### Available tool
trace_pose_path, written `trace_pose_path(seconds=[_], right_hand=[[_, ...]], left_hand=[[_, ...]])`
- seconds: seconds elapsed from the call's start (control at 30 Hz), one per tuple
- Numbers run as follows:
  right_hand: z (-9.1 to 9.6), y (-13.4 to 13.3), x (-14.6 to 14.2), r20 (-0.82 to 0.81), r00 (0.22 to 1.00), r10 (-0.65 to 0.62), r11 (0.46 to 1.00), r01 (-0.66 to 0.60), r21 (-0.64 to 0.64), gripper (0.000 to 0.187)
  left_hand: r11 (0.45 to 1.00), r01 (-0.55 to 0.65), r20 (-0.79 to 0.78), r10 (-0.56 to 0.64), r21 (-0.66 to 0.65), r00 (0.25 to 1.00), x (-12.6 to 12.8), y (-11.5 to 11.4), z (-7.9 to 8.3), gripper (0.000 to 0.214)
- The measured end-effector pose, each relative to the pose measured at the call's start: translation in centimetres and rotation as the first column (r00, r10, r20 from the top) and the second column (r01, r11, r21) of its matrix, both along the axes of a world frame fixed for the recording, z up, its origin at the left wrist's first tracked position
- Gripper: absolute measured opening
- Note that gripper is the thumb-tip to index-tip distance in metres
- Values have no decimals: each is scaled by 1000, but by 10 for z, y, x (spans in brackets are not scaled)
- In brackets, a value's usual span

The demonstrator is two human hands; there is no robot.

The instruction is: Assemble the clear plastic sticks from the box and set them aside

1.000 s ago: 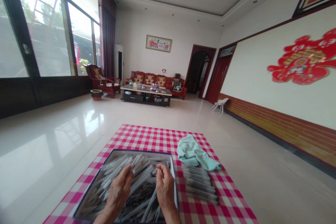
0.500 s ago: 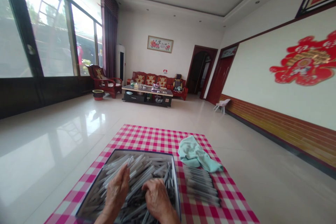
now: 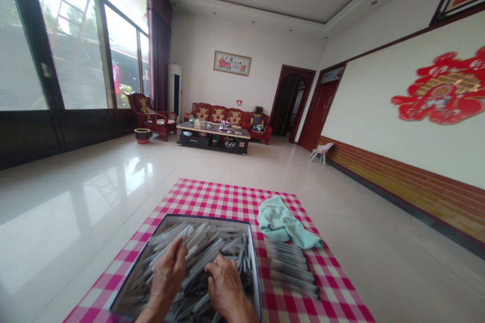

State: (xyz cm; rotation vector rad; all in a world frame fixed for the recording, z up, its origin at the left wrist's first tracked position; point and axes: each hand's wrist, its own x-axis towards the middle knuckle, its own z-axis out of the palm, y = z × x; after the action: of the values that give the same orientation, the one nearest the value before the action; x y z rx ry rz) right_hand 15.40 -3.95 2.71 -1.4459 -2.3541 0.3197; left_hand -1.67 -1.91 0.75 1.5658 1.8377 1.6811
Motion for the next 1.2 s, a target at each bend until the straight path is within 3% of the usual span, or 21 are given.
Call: trace_pose_path(seconds=[0.3,0.4,0.5,0.63,0.8,0.97,1.2], right_hand=[[0,5,0,-93,995,-48,999,50,20,35],[-3,8,0,-141,988,-66,997,70,26,33],[-6,9,0,-166,985,-54,998,59,21,32],[-5,8,0,-199,980,-14,999,22,39,33],[6,2,-4,-158,978,136,990,-128,59,36],[14,0,-19,-128,948,291,956,-285,64,35],[9,7,-44,34,985,168,983,-170,66,18]], left_hand=[[999,1,107,4,-44,994,-5,-2,7,46],[1000,24,12,-24,-15,1000,-14,-3,15,40],[998,55,-188,-46,42,981,-31,-3,20,33],[994,109,-427,-89,22,900,-52,-1,11,31],[999,9,-438,-24,-35,899,-62,5,-3,31],[999,-10,-430,-6,-36,903,-61,9,-3,35],[999,-21,-427,6,-31,904,-61,8,-2,33]])
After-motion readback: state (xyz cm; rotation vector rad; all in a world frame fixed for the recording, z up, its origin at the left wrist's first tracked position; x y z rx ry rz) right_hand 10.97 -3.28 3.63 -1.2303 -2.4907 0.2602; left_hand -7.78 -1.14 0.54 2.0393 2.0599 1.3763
